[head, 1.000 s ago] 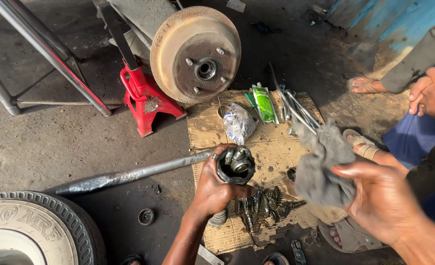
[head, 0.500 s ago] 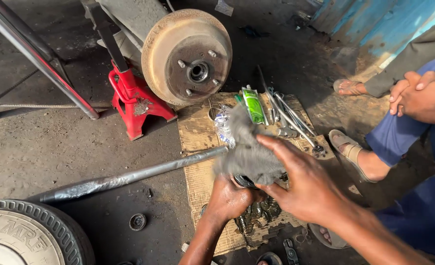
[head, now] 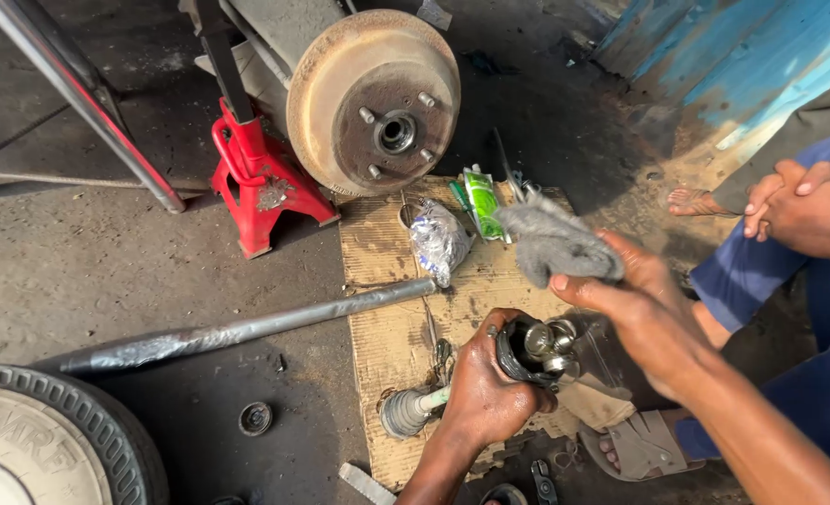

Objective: Cleaning grease from a CV joint and its components during vehicle maintenance.

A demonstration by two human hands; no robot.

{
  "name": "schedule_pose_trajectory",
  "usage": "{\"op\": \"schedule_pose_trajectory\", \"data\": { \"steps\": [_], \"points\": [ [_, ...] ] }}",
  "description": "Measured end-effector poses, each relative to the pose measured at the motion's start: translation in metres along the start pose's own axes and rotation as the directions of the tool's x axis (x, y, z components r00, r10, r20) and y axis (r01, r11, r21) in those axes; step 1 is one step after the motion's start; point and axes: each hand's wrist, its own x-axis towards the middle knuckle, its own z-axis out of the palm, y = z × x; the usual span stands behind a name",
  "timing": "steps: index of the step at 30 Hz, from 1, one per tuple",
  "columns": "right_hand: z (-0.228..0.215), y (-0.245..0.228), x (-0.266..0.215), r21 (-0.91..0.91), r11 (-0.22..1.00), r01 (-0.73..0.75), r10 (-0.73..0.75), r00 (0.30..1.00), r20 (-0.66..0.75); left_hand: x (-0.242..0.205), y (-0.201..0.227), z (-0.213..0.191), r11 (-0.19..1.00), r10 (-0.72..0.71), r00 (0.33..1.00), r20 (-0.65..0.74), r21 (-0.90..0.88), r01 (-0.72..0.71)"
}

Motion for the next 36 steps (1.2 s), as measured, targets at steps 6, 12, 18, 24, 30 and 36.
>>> {"op": "schedule_pose_trajectory", "data": {
  "steps": [6,12,18,24,30,36],
  "points": [
    [0.039,0.003,-0.026,-0.681,0.730,0.066,-0.033,0.998,0.062,0.011,-0.021,0.009,0.994,-0.048,0.999,0.001,-0.097,0.048],
    [0.051,-0.045,-0.032,-0.786,0.618,-0.023,0.142,0.986,0.083,0.002,0.006,0.009,0.995,-0.098,0.995,-0.030,-0.036,0.097],
    [0.024,-0.019,-0.007,-0.219,0.961,0.168,-0.121,0.969,0.214,0.006,0.020,-0.005,0.997,-0.070,0.990,-0.120,-0.032,0.067],
    [0.039,0.027,-0.007,-0.834,0.021,0.552,-0.613,0.666,0.425,0.011,-0.017,0.006,0.991,0.094,0.992,-0.087,-0.087,-0.102],
    [0.024,-0.009,-0.006,-0.325,0.943,0.068,0.047,0.942,0.333,0.012,-0.018,0.003,0.973,-0.117,0.993,-0.014,0.201,0.117],
    [-0.025,-0.022,0.003,0.171,0.981,0.095,-0.096,0.995,-0.006,0.012,0.006,-0.015,0.996,-0.089,0.994,-0.070,0.018,0.091]
  ]
}}
